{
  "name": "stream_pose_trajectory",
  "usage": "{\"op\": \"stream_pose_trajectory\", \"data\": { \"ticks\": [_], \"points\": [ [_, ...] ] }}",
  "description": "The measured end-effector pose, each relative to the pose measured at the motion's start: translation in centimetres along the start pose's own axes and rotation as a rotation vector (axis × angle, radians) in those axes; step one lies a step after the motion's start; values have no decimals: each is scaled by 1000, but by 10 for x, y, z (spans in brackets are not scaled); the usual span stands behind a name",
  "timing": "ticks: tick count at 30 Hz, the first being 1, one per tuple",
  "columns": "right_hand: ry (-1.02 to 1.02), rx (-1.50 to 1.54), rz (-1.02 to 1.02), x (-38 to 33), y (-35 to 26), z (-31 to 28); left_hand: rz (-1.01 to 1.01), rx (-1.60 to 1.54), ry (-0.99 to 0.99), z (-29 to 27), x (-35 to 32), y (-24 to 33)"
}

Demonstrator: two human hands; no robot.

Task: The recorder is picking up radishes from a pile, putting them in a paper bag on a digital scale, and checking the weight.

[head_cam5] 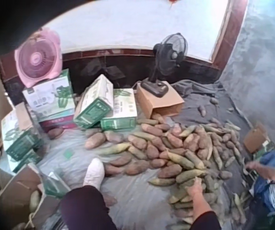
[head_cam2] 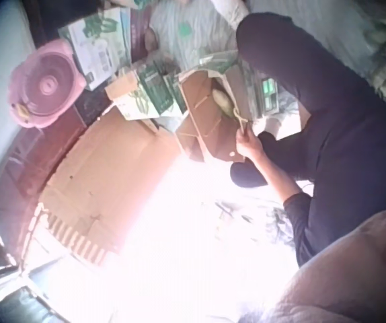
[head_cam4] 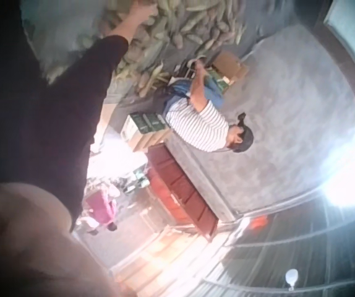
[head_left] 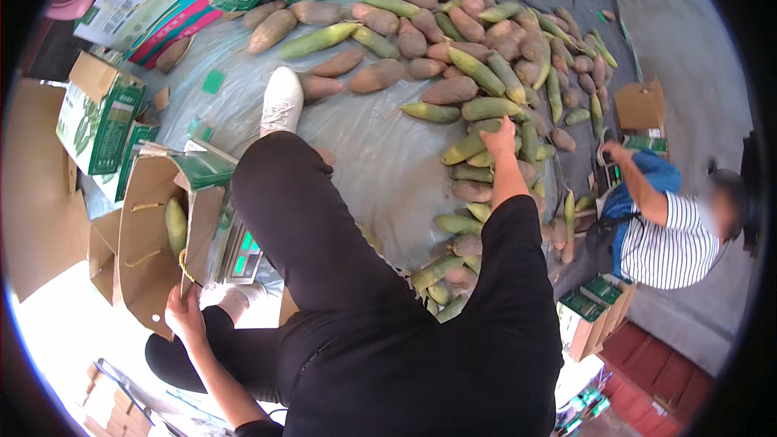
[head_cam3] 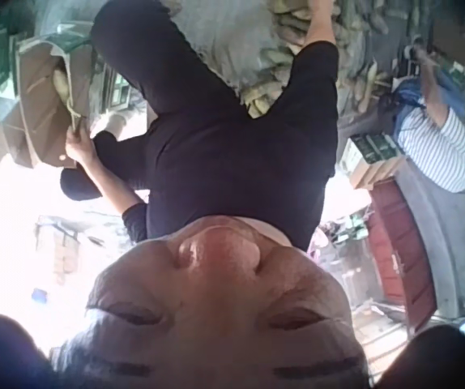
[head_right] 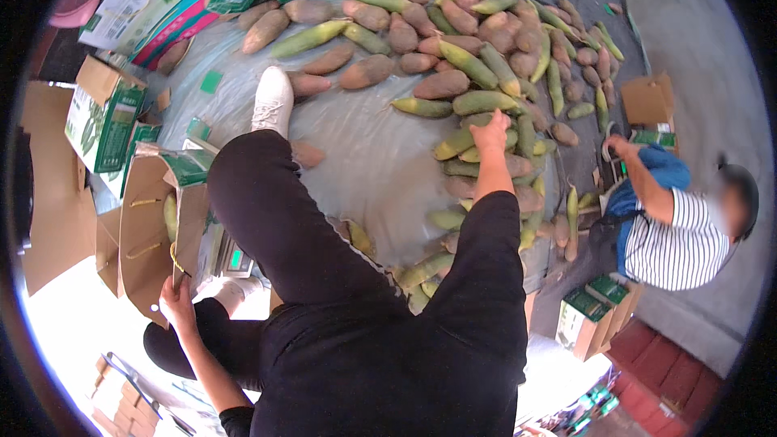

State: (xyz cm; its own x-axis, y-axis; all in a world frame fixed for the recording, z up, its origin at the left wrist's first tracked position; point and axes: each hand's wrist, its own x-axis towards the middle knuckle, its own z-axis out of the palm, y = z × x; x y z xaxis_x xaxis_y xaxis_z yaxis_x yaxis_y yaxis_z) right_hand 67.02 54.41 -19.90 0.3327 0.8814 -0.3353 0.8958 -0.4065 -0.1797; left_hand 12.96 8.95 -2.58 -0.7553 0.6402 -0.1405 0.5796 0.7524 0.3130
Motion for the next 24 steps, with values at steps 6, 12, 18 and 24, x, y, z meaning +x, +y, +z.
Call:
{"op": "stream_pose_trajectory", "data": {
  "ticks": [6, 12, 18, 24],
  "points": [
    [91, -41, -124, 19, 16, 15, -4, 92, -11, -5, 0, 9],
    [130, 231, -50, 30, 29, 29, -4, 163, 9, -8, -2, 11],
    [55, 392, -59, 5, 29, 34, 18, 117, 27, -14, -3, 14],
    [-14, 373, -288, -67, -9, 28, 41, 110, 41, -13, -3, 9]
  ]
}}
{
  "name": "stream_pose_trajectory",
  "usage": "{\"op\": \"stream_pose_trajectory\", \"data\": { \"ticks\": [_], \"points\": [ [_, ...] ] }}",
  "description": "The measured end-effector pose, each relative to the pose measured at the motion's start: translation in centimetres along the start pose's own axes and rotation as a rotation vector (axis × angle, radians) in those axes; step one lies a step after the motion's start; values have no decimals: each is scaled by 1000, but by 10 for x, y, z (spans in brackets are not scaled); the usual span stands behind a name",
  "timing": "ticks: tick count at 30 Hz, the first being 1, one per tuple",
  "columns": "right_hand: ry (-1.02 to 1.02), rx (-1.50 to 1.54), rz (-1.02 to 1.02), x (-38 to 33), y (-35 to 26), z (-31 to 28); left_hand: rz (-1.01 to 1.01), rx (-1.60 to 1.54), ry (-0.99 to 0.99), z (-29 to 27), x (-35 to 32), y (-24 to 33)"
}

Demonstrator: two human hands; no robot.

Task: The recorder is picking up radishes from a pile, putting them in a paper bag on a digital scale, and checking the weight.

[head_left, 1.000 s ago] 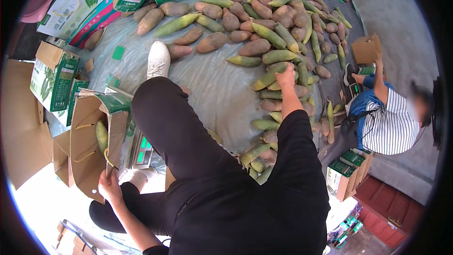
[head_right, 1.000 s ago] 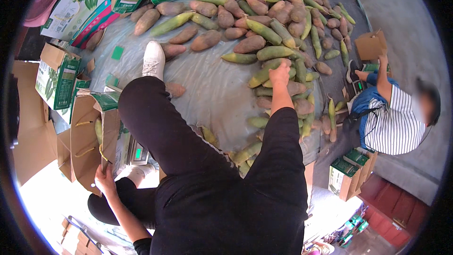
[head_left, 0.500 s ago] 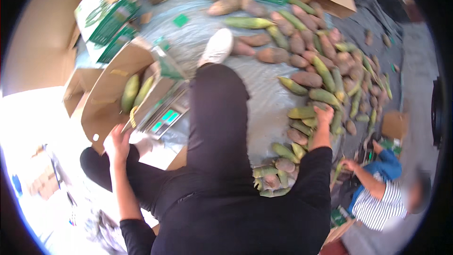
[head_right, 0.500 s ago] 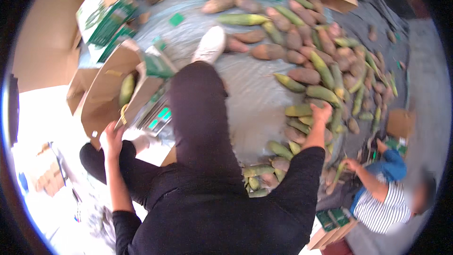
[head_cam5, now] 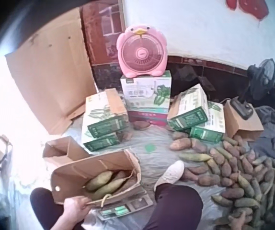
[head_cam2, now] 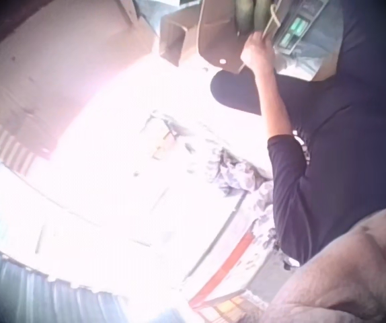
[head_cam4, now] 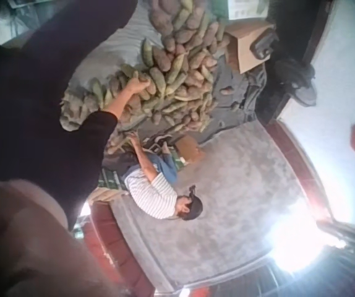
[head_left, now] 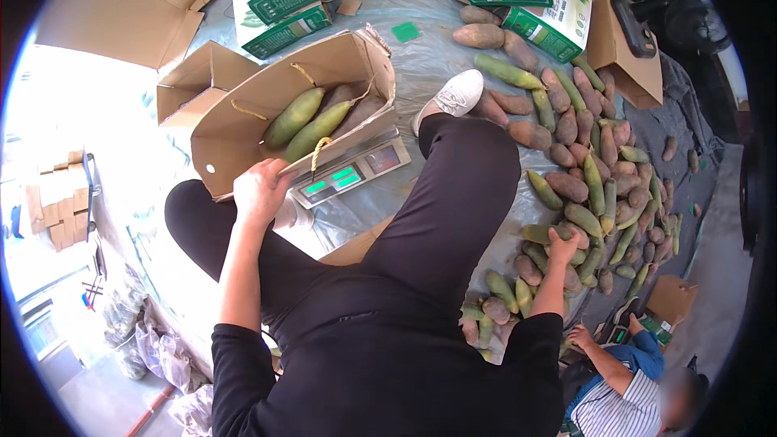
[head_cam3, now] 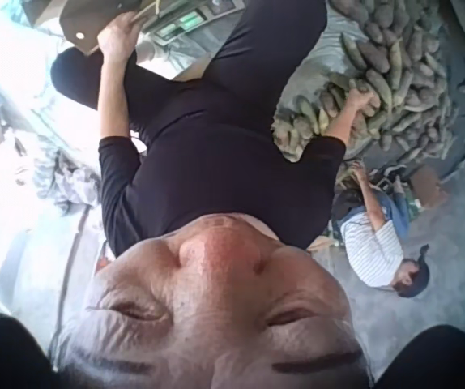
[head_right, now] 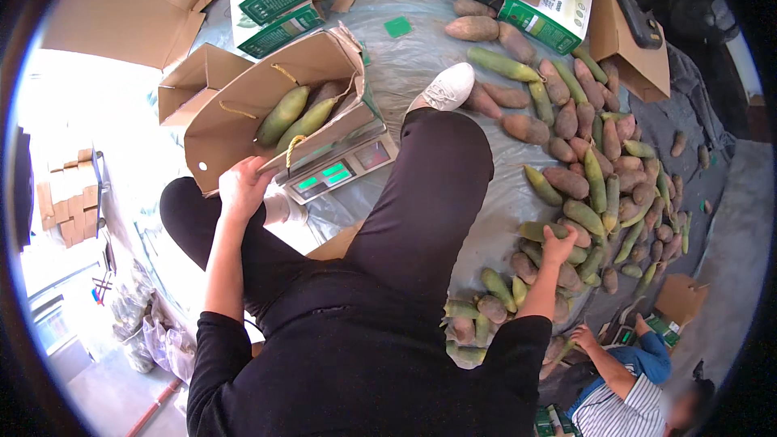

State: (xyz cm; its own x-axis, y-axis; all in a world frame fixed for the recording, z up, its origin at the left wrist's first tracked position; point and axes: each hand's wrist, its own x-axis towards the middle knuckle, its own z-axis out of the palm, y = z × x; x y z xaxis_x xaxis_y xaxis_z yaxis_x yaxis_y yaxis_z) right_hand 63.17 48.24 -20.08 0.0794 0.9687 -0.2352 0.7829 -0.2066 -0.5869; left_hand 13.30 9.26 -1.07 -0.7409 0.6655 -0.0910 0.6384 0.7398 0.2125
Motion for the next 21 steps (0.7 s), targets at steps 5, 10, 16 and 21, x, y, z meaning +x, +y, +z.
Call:
{"op": "stream_pose_trajectory", "data": {
  "ticks": [5, 10, 16, 21],
  "points": [
    [-15, 52, -178, -24, -65, 11, 8, -50, 1, -2, -1, -4],
    [47, 311, -418, -37, -180, -9, 2, -35, -22, -2, -1, -4],
    [-73, 697, -647, -78, -328, -35, 9, -65, 20, -1, -3, -7],
    [-367, 991, -722, -127, -413, -16, 1, -38, -12, 0, -3, -9]
  ]
}}
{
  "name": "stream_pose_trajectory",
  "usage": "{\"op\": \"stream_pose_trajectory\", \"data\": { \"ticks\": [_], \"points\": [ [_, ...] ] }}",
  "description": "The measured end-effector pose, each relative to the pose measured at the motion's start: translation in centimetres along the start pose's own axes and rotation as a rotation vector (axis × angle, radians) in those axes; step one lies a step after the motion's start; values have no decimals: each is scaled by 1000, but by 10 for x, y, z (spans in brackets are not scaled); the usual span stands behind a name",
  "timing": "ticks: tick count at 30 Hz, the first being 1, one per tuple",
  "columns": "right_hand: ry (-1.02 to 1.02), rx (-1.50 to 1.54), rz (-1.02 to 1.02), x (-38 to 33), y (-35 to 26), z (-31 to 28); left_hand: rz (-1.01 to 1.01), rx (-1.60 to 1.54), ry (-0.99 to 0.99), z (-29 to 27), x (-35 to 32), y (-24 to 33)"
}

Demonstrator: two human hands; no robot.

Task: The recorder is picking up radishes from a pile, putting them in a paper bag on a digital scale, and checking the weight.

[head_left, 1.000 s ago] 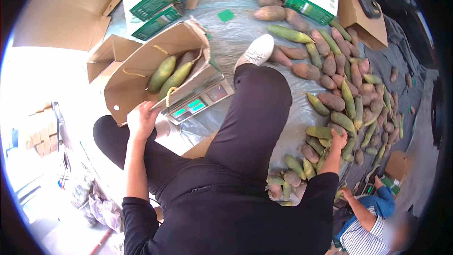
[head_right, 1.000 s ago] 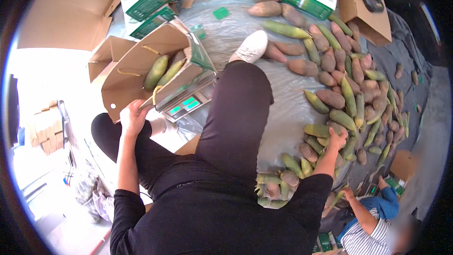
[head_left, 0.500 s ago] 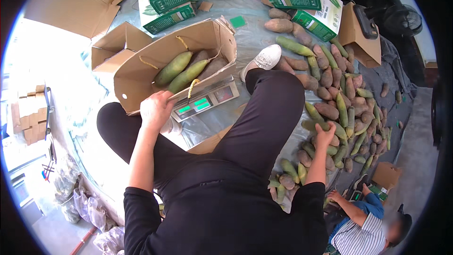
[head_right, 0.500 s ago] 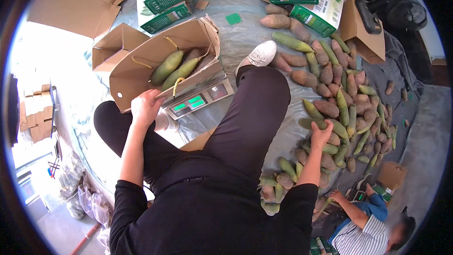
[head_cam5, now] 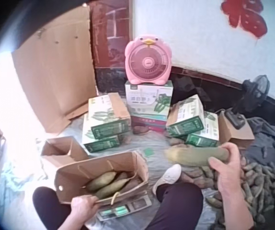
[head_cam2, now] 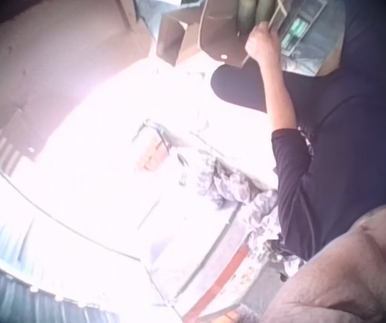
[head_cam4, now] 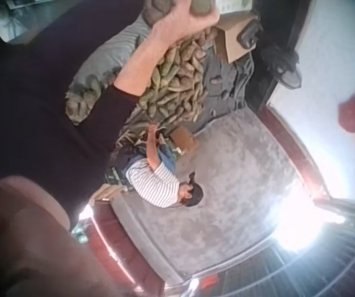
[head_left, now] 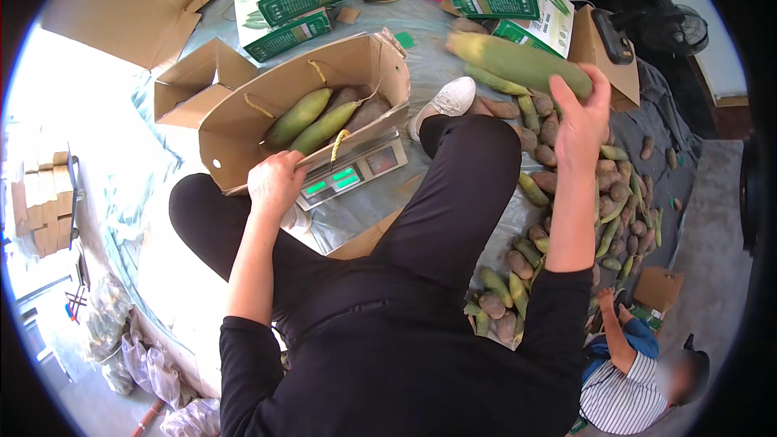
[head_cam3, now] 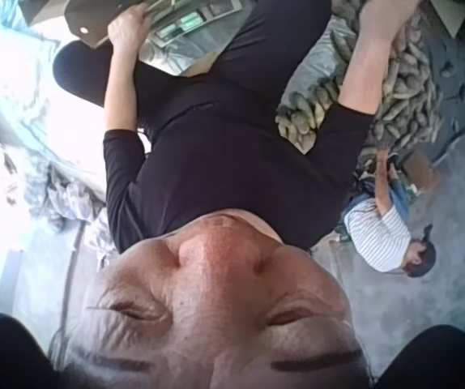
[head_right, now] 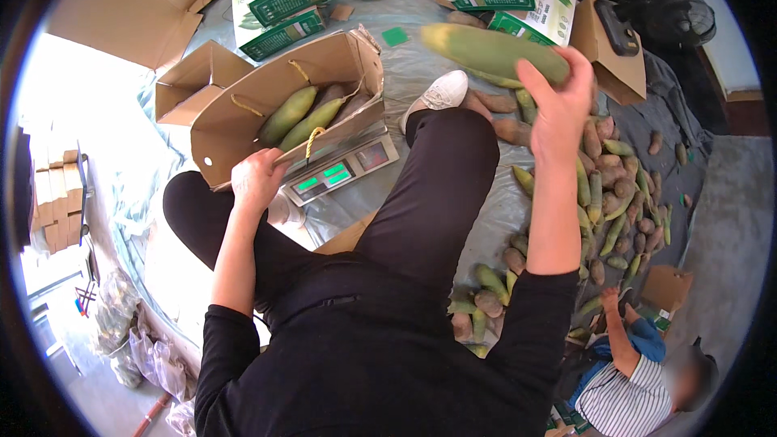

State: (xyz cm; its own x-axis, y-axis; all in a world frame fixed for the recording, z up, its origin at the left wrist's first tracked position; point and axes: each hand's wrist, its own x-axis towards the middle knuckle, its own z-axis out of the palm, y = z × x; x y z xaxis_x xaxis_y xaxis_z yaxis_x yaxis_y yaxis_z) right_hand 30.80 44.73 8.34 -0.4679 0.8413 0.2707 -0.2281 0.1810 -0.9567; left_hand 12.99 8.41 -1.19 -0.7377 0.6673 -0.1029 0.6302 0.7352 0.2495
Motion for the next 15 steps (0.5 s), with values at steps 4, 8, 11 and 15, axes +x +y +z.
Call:
{"op": "stream_pose_trajectory", "data": {
  "ticks": [4, 8, 11, 15],
  "points": [
    [-244, 111, 91, 0, -1, 74, 2, 21, -14, -2, 0, 1],
    [-449, 127, 171, -19, 23, 141, -21, 26, -12, -2, -2, 2],
    [-744, -136, 434, -29, 44, 175, -46, 39, -56, 0, 0, 2],
    [-898, -205, 283, -22, 51, 165, -10, 43, -10, 4, 0, 3]
  ]
}}
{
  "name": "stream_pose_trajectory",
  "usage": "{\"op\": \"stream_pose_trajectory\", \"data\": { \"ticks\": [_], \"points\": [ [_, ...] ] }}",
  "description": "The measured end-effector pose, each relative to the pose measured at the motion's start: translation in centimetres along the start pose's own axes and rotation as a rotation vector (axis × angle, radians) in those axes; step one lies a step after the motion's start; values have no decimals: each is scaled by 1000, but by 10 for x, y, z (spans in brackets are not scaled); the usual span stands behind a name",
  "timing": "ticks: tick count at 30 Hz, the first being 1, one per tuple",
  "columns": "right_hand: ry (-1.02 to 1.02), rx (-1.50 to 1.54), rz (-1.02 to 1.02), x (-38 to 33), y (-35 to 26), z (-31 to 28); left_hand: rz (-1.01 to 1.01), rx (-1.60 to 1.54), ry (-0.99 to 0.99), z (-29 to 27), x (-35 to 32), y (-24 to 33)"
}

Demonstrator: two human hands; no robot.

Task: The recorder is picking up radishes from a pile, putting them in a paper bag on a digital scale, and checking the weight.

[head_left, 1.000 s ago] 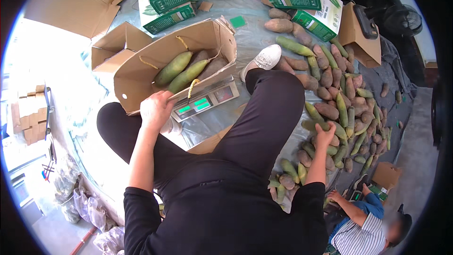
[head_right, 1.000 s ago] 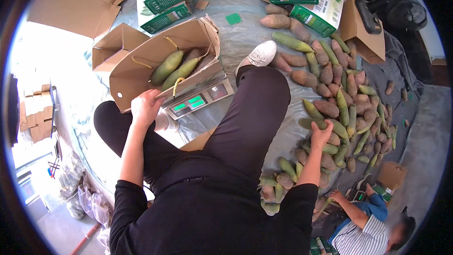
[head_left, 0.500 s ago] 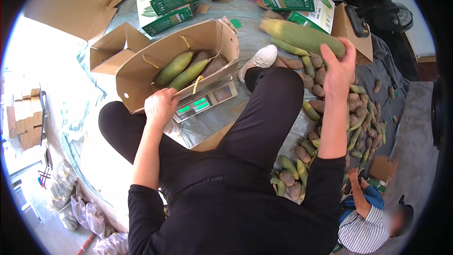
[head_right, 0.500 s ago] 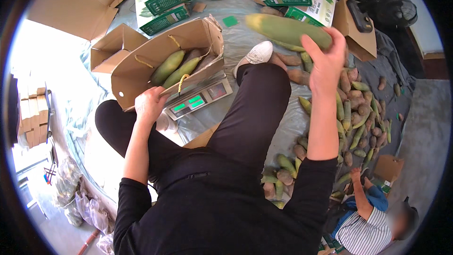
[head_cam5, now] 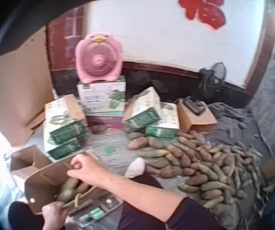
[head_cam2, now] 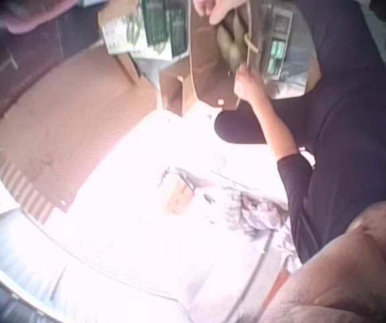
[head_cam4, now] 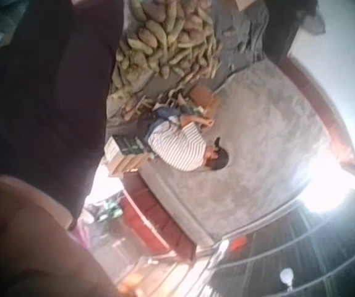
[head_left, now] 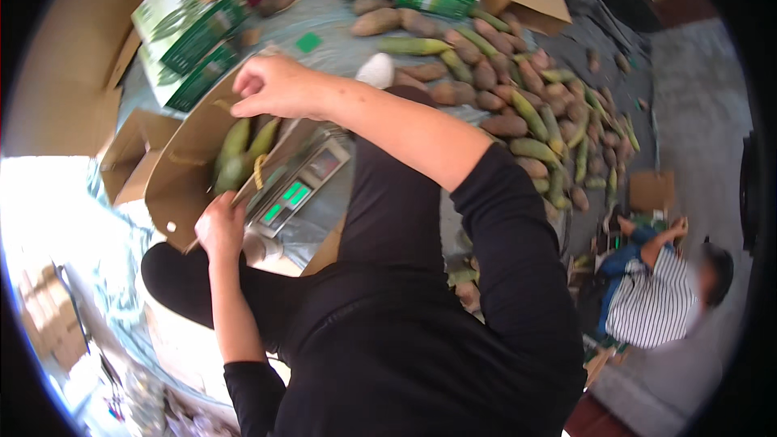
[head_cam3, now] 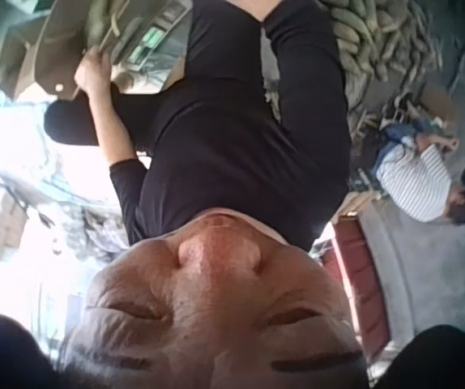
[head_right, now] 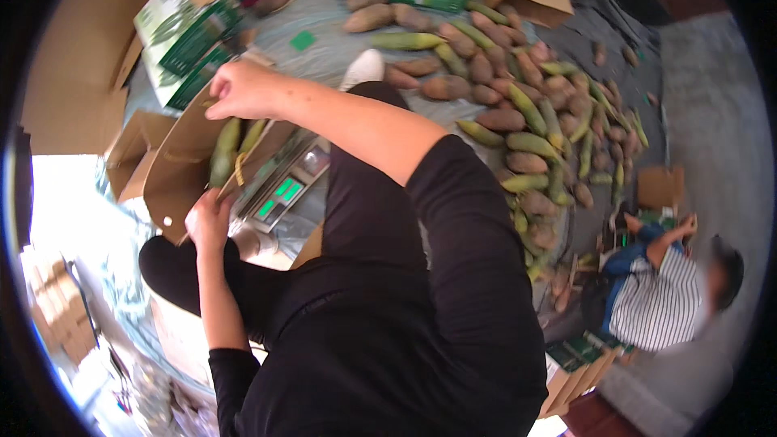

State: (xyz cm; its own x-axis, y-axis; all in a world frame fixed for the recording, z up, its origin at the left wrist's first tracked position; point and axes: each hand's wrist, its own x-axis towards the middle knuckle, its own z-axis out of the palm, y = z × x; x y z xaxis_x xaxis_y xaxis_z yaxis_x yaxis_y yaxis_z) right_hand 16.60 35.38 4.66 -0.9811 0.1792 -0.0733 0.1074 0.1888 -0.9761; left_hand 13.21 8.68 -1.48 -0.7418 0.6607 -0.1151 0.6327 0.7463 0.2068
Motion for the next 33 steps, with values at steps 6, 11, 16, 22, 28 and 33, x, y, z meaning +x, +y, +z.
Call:
{"op": "stream_pose_trajectory", "data": {
  "ticks": [6, 11, 16, 22, 28, 33],
  "points": [
    [253, 113, -47, -53, 42, -92, 64, 13, 39, 9, 3, -9],
    [774, 63, 217, -149, 166, -136, 44, 78, 59, 14, 4, -12],
    [751, -187, 705, -263, 313, -82, 38, 59, 44, 11, 3, -6],
    [498, -525, 1027, -378, 373, -15, 47, 16, 41, 11, 2, -3],
    [1125, 424, 1275, -429, 372, -53, 11, -7, 18, 14, 3, -8],
    [1552, 789, 1168, -445, 363, -92, 22, 12, 47, 15, 1, -10]
  ]
}}
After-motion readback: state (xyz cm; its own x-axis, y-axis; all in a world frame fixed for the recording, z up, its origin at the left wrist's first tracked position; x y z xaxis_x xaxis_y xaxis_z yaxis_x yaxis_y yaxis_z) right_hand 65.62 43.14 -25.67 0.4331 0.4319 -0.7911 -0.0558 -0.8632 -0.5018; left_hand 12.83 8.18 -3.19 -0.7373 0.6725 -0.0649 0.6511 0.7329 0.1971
